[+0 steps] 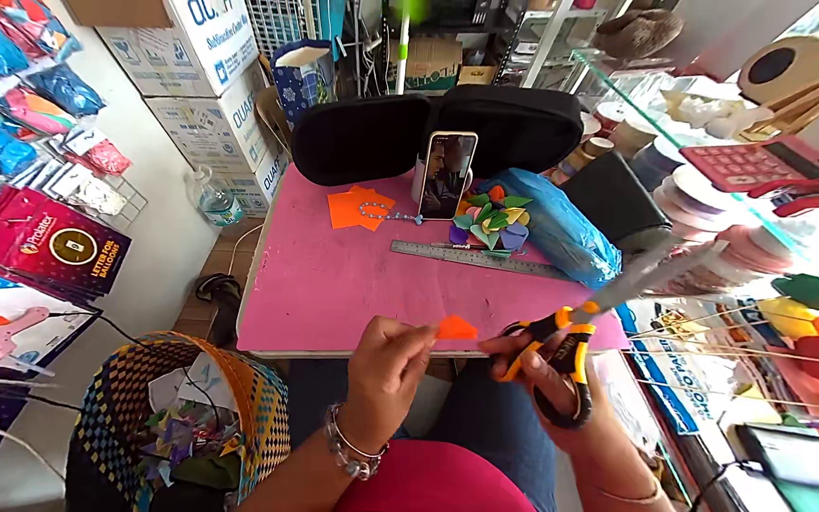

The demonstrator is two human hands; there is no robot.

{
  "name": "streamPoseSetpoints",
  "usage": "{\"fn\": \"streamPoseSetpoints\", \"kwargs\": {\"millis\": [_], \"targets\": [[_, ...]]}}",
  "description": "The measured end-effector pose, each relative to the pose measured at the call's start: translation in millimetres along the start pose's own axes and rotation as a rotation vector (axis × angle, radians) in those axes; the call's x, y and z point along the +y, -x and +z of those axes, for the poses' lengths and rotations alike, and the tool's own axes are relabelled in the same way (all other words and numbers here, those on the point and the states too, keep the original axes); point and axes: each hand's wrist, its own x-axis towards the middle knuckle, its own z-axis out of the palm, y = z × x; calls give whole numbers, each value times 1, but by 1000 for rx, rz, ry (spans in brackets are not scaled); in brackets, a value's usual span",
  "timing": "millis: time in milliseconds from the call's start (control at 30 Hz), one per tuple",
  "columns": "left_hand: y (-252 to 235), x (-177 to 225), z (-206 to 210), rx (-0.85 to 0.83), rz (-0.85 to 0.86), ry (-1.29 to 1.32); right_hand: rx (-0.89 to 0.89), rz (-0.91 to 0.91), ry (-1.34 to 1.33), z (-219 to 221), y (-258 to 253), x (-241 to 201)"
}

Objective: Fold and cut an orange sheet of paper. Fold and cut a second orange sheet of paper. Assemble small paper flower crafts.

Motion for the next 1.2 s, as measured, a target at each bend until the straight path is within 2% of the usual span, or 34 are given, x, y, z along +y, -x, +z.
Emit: {"fn": "streamPoseSetpoints", "kwargs": {"millis": [67,100,200,267,333,533,600,700,867,967,1100,1200], "targets": [[1,5,2,-14,169,-114,-54,7,-239,22,2,1],[2,6,2,-34,229,-147,-19,8,-289,31,2,1],[9,4,0,-84,364,-206,188,48,-288,47,-4,-6],[13,0,1,-123,394,-206,212,35,-221,44,-11,-8],[15,0,2,-159,296,-132,180,-1,-108,37,-17,-9],[3,6,-7,-351,-478,448,34,-35,109,27,-31,-16],[-2,8,-10,-413,-651,544,-4,-29,130,29,-35,-16],[0,9,-7,-369,-714,537,-1,-36,150,33,-37,-12],[-7,8,-10,-174,-781,605,-24,-1,60,39,-23,10],[-13,11,-12,-89,-799,626,-124,83,106,46,0,28],[-14,15,-8,-8,-761,633,-350,188,180,51,19,42],[-14,16,-6,37,-753,632,-396,237,175,55,20,44]]}}
